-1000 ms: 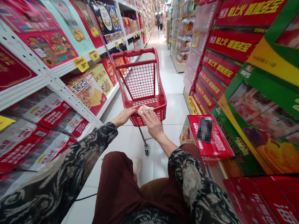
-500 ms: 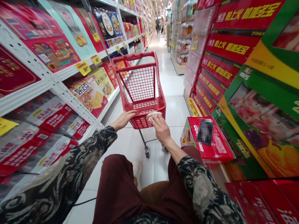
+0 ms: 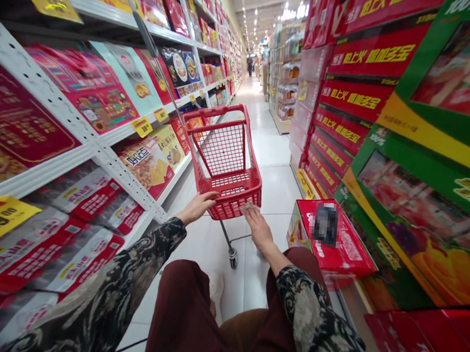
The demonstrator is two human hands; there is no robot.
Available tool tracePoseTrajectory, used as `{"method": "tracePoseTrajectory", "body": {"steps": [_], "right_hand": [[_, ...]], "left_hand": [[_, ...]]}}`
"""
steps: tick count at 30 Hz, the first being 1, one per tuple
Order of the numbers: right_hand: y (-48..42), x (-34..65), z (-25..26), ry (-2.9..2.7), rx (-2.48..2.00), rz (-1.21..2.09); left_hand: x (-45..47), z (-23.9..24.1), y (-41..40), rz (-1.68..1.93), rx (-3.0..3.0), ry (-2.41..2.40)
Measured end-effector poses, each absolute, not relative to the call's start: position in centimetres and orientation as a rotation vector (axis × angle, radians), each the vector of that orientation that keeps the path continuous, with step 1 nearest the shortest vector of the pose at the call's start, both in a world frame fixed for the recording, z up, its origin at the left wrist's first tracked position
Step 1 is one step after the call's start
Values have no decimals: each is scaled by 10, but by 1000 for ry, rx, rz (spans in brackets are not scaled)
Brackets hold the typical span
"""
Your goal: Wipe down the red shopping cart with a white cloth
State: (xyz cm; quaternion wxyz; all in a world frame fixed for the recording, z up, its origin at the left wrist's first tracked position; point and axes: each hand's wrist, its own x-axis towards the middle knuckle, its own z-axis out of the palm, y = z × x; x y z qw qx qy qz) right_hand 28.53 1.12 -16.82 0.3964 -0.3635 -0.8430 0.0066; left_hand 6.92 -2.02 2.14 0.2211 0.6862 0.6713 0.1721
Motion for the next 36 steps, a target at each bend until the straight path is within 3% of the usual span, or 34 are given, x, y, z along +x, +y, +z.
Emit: {"method": "tracePoseTrajectory", "body": {"steps": [7,17,26,36], "right_hand": [[24,282,-92,-1801,-955,-32],[5,269,-157,-2043,-1143,102],[14,288,-87,-1654,-1097,67],[5,259,-163,-1912,-1234,318]], "left_hand": [[69,16,-19,494,1952,1880],[75,13,-21,411,2042,1962],[113,7,-17,414,2086,2034],[123,-8,-11,494,2105,1989]]}}
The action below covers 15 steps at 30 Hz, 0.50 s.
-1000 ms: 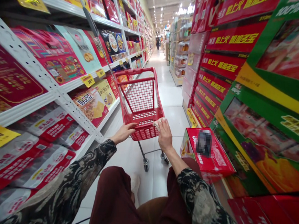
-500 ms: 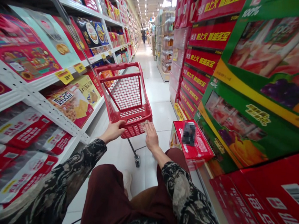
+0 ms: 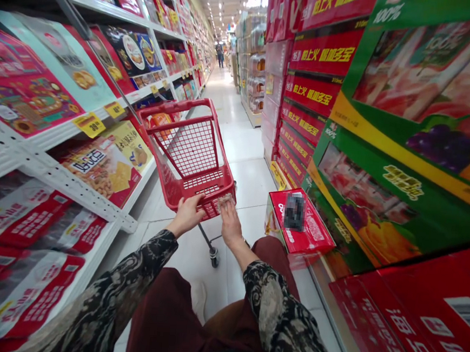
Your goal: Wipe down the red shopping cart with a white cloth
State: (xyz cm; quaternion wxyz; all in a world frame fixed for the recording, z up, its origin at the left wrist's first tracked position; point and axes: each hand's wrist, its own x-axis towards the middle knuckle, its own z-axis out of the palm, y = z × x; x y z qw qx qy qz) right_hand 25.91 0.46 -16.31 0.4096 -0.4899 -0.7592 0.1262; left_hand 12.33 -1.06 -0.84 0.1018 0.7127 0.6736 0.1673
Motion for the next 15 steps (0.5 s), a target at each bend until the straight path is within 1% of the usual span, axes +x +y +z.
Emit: {"method": "tracePoseTrajectory", "body": {"steps": [4,8,11,13,15], "right_hand": [[0,271,-161,-1911,-1228,370],[3,284,-127,-1656,-1240,273],[11,282,-103,-1579,-1216,227],[17,274,-98,-1605,-1199,228],[21,265,-105,-1638,-1193,248]], "left_hand": [[122,-9,-7,479,2085,2014],[122,-9,-7,490,2097,2022],[125,-9,-8,517,2092,2053],[127,-10,-8,528,2082,2081],[128,-11,-7,533,2078,2095]]}}
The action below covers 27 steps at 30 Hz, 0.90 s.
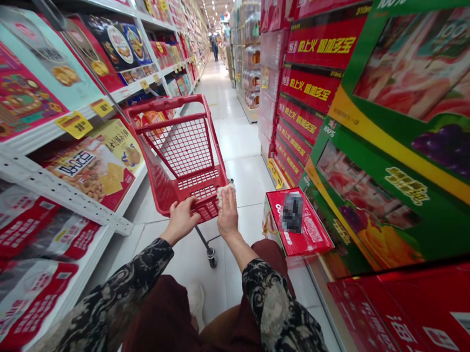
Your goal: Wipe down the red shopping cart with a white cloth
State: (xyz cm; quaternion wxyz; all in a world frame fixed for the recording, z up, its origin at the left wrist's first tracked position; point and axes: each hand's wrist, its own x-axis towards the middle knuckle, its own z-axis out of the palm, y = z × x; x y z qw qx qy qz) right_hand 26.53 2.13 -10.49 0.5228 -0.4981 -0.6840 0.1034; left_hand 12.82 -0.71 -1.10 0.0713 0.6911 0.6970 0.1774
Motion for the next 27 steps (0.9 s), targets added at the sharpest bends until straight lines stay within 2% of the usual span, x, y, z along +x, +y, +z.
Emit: {"method": "tracePoseTrajectory", "body": {"steps": [6,10,13,18,22,27], "right_hand": [[21,254,-153,-1645,-1191,384],[16,264,-164,-1687,-1208,475],[13,276,-145,-1682,-1220,459],[20,290,-76,-1547,-1195,244],[29,277,-40,-1885,-1263,240],[11,237,-34,-2234,-1220,227]], "left_hand": [[126,-13,-5,537,2077,2099],[125,-13,-4,529,2070,2114],[125,-14,-2,515,2080,2095],[127,-13,0,509,2087,2055],[120,-10,-3,474,2117,1953],[94,-18,-19,529,2104,2158]]}}
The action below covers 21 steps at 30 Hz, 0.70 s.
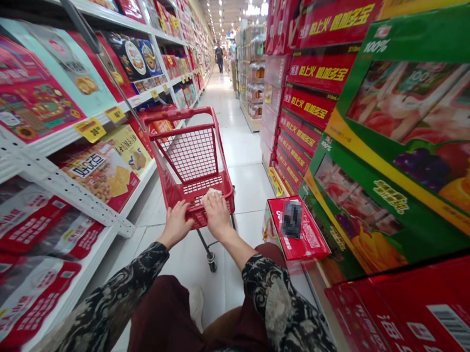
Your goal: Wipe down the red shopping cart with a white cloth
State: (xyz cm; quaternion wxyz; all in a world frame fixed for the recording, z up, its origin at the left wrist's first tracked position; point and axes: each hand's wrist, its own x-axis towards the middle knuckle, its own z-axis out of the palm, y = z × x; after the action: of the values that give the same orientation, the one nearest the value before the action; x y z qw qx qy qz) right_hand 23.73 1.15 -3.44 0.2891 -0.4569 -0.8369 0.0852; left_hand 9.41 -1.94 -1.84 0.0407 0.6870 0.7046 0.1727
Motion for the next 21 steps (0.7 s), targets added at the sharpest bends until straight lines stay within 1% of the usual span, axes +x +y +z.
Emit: {"method": "tracePoseTrajectory", "body": {"steps": [3,6,13,21], "right_hand": [[-1,219,-33,-2329,-1132,194],[3,224,-30,-2371,-1136,152],[32,271,-18,-2260,-1443,166],[15,244,-26,-2358,-1173,123]], "left_hand": [[81,-26,-30,550,2153,2181],[72,-29,-36,554,2191,2131],[71,-22,-35,524,2233,2078],[75,-19,-31,511,2215,2014]]}}
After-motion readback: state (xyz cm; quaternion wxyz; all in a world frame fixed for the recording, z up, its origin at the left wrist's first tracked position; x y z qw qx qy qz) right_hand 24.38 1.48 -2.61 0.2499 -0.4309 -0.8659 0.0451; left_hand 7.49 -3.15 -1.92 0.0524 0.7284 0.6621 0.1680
